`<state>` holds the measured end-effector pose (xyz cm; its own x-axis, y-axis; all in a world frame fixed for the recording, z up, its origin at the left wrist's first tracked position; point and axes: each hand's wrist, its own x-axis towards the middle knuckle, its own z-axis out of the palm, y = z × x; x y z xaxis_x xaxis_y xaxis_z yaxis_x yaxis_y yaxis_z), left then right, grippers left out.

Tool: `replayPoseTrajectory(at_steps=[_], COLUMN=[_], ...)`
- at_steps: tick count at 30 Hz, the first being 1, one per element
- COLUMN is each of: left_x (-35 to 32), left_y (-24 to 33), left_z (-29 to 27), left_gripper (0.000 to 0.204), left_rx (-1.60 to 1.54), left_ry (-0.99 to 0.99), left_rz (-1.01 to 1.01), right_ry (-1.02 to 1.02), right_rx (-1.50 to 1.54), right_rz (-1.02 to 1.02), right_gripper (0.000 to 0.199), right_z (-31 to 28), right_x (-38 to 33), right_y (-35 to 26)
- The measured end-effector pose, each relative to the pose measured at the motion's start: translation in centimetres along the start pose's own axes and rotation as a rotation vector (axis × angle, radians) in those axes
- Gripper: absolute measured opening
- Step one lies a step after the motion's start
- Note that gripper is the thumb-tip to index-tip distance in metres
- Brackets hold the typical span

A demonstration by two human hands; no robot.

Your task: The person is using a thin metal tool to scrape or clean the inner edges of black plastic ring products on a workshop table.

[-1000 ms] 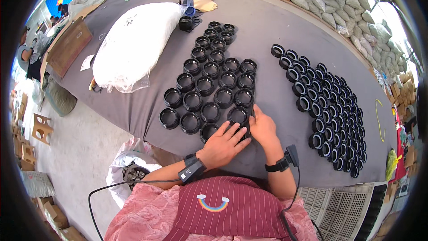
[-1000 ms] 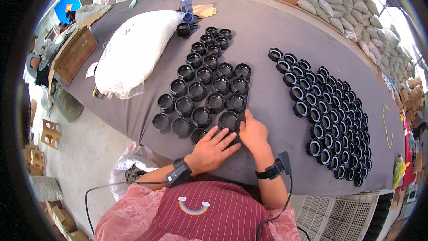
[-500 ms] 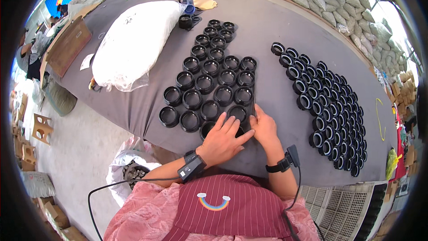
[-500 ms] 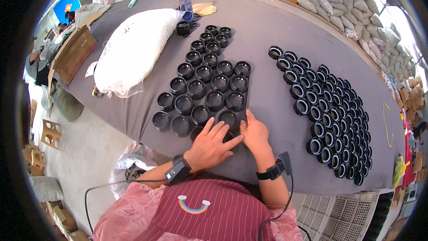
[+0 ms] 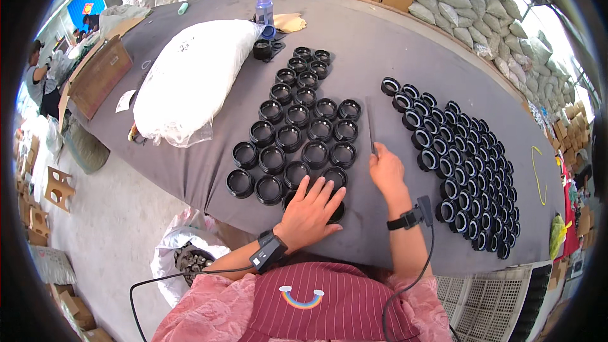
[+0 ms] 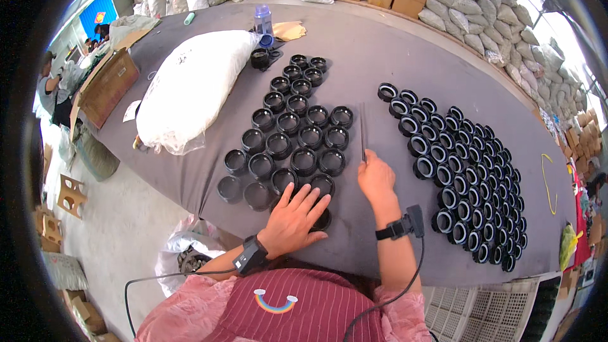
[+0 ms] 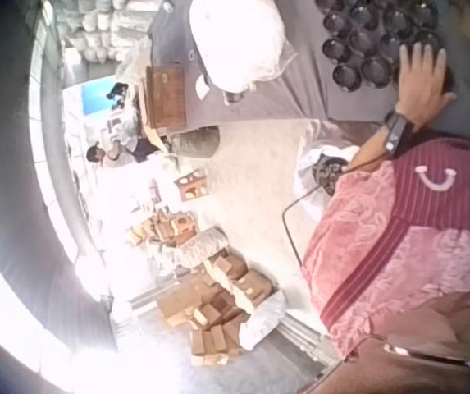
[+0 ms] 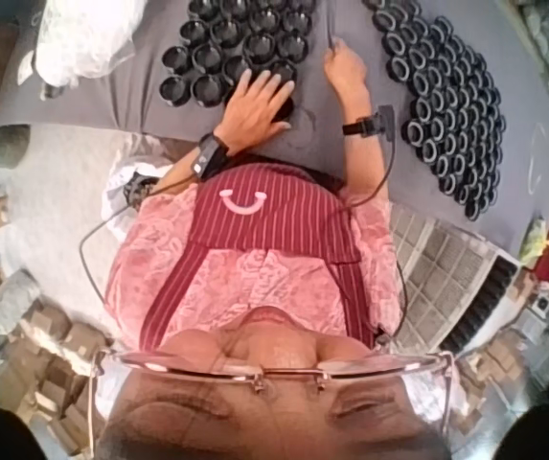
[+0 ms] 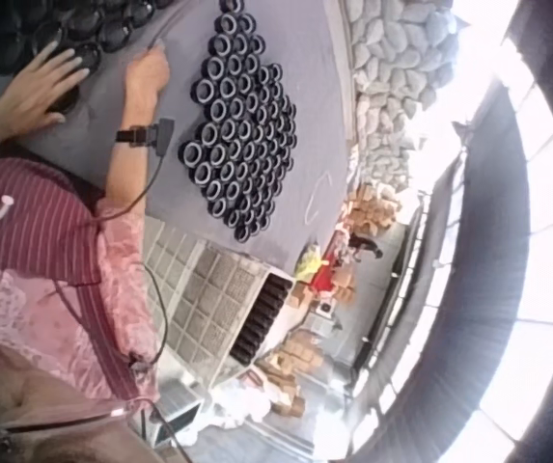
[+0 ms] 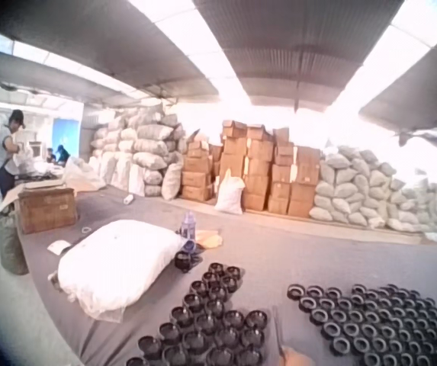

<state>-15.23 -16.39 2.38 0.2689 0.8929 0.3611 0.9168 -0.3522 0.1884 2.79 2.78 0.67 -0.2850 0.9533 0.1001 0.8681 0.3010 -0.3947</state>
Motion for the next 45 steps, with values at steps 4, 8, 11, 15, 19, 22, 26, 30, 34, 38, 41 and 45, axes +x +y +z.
replayPoseTrajectory(at_steps=[4,8,11,15,19,22,26,30,34,38,41,45], left_x=[-0.2,-0.5,-0.5,-0.6,-0.3,0.1,-0.1,2.0,6.8,13.3,19.1,27.0], left_y=[0.2,0.2,0.1,0.0,0.1,0.2,0.4,2.1,3.8,3.6,2.4,-0.4], left_z=[0.3,0.5,0.5,0.3,0.1,0.4,-0.4,-1.5,-2.5,-0.7,2.0,6.8], left_gripper=[0.085,0.083,0.082,0.081,0.082,0.083,0.084,0.082,0.073,0.063,0.056,0.046], left_rx=[0.024,0.03,0.031,0.002,-0.002,-0.003,0.007,-0.033,-0.064,-0.166,-0.222,-0.185], left_ry=[-0.006,-0.015,-0.022,-0.007,-0.023,-0.043,-0.014,-0.023,-0.055,-0.026,-0.024,0.005], left_rz=[-0.008,-0.019,-0.021,-0.023,-0.024,0.0,-0.025,0.03,0.168,0.278,0.193,0.114], right_ry=[-0.004,0.06,0.052,0.089,0.147,0.146,-0.097,0.107,0.165,0.268,0.351,0.388], right_rx=[-0.038,0.001,0.001,0.015,-0.024,-0.183,-0.196,0.225,0.486,1.071,1.254,1.285], right_rz=[-0.017,0.029,0.11,0.109,0.126,-0.045,0.03,0.076,0.226,0.321,0.324,0.24], right_gripper=[0.035,0.032,0.032,0.029,0.024,0.021,0.017,0.016,0.008,0.003,0.007,0.01], right_z=[-0.3,0.3,0.4,0.1,-0.2,-0.3,-3.4,-5.9,-5.9,-4.5,-3.7,-3.0], right_x=[3.2,4.7,5.0,3.8,2.0,-1.3,-8.5,-14.5,-19.2,-22.8,-24.0,-24.7], right_y=[1.6,3.0,3.8,4.5,4.8,4.9,3.9,6.9,10.1,11.8,12.2,12.6])
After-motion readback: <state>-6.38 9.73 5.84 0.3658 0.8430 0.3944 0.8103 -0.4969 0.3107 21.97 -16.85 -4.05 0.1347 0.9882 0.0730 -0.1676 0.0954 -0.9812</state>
